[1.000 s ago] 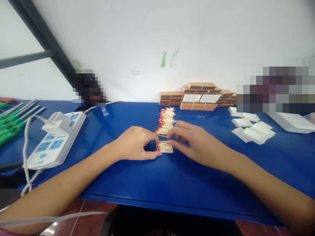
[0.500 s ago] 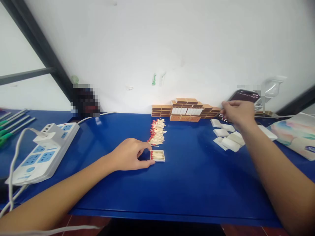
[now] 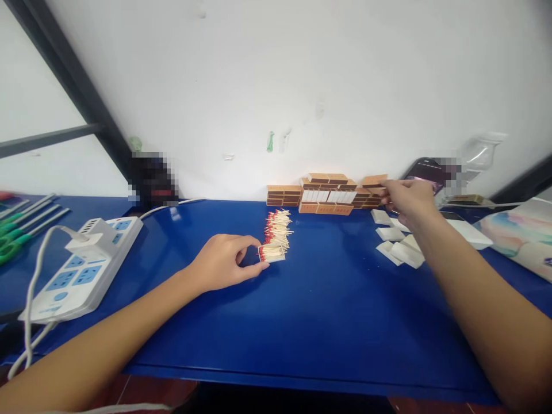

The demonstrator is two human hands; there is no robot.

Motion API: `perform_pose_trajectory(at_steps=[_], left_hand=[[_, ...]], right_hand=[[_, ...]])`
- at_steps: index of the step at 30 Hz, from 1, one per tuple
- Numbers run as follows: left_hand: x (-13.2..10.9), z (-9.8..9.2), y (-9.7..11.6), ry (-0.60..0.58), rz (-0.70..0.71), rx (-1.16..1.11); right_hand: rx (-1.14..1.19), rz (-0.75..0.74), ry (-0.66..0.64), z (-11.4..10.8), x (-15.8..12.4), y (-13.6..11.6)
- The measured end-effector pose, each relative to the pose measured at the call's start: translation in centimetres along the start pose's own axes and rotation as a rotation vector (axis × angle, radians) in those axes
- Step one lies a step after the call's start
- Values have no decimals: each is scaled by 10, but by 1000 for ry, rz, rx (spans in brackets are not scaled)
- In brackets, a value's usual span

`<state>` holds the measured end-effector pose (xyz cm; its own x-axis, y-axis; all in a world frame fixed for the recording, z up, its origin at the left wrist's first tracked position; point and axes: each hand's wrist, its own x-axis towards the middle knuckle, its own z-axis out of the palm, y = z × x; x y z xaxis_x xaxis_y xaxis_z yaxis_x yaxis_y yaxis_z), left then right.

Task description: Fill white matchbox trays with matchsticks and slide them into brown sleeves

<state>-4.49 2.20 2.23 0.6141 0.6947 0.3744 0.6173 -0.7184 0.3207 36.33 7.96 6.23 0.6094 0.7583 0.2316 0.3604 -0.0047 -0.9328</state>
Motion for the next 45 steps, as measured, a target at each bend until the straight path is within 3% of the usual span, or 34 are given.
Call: perform_pose_trajectory(at_steps=[3,5,6,9,12,18,23,37,45], left_hand=[[0,1,-2,80,-24,50],[0,2,-2,137,-26,62],[0,2,-2,161,-26,62],[1,1,-1,205,-44,45],[1,0,1,229,-55,20],[0,1,2,279,-16,-3],[1,-1,1,275,0,-19],[-3,4,-1,217,128,-170],[1,-3,3,212,158,-207]], right_hand=[[65,-29,80,-4,-20,-14],[104,-44,-2,1,-44,-23],[120,-41,-100,6,-59,-28],[151,-40,-597,25,-104,-35],[129,-20,-773,41,-136,-35],[163,9,-855,50,-151,-28],[213,3,-846,52,-151,-25],[190,-241,-915,51,-179,-34],[200,-222,-901,50,-174,-32]])
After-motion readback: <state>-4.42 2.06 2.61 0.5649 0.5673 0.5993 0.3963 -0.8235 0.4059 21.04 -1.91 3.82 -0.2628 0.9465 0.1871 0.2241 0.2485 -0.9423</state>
